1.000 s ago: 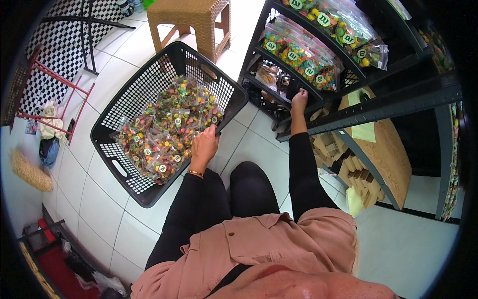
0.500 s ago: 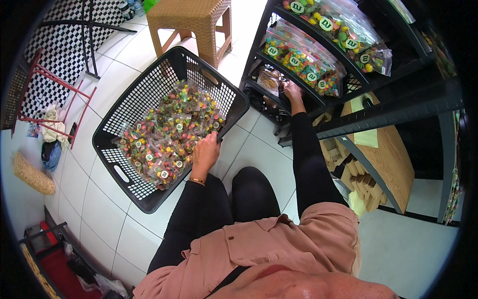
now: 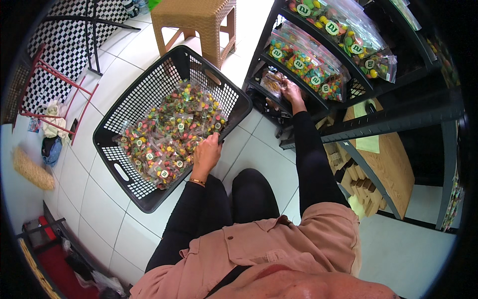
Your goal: The person kneels on the floor and transfers small, colorful packaged items from a black plastic basket to a nearby black metal shelving unit. They pick up the items one by one or in small groups and place them into the shelf compartments.
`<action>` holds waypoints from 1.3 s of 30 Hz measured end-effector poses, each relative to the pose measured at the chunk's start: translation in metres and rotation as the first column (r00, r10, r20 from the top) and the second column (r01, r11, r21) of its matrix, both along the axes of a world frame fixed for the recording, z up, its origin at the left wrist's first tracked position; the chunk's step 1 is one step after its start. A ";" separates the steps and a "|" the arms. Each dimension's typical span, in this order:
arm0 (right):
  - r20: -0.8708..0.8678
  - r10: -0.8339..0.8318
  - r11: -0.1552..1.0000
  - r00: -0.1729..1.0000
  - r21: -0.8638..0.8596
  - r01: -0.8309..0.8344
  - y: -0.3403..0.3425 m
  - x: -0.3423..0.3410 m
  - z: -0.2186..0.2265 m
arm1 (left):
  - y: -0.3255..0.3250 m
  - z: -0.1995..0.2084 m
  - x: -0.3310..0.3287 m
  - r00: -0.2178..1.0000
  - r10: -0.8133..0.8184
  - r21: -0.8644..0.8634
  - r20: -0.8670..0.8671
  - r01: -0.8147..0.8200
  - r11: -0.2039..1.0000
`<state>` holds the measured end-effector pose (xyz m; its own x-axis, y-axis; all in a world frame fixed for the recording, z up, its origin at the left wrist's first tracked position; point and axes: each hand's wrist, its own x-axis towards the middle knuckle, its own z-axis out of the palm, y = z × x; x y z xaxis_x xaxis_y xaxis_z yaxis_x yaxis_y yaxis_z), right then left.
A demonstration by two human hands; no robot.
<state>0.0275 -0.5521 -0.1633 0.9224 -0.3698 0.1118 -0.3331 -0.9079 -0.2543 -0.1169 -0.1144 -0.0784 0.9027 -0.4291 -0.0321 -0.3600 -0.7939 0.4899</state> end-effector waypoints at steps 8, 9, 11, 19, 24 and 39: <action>-0.047 0.020 0.994 0.999 -0.107 -0.024 0.028 0.001 0.020 | 0.004 -0.001 -0.003 1.000 0.014 0.022 -0.006 -0.014 1.000; -0.003 -0.005 0.991 1.000 -0.130 0.004 0.037 0.003 0.022 | 0.005 -0.002 -0.003 1.000 0.021 0.026 -0.002 -0.021 0.999; 0.076 0.018 0.982 0.997 -0.189 -0.003 0.052 0.004 0.027 | 0.004 -0.004 -0.003 1.000 0.018 0.033 0.003 -0.018 0.999; 0.115 0.238 0.809 0.964 -0.574 -0.131 0.096 0.031 0.039 | 0.008 -0.005 -0.002 0.998 0.053 0.015 -0.044 -0.052 0.999; 0.035 0.238 0.951 0.971 -0.213 -0.226 0.062 0.034 0.022 | -0.001 -0.005 0.000 1.000 0.009 -0.025 -0.017 -0.009 1.000; -0.220 -0.237 0.969 0.946 0.017 0.246 0.042 -0.082 0.049 | 0.002 -0.008 -0.001 1.000 0.020 -0.018 0.003 -0.020 1.000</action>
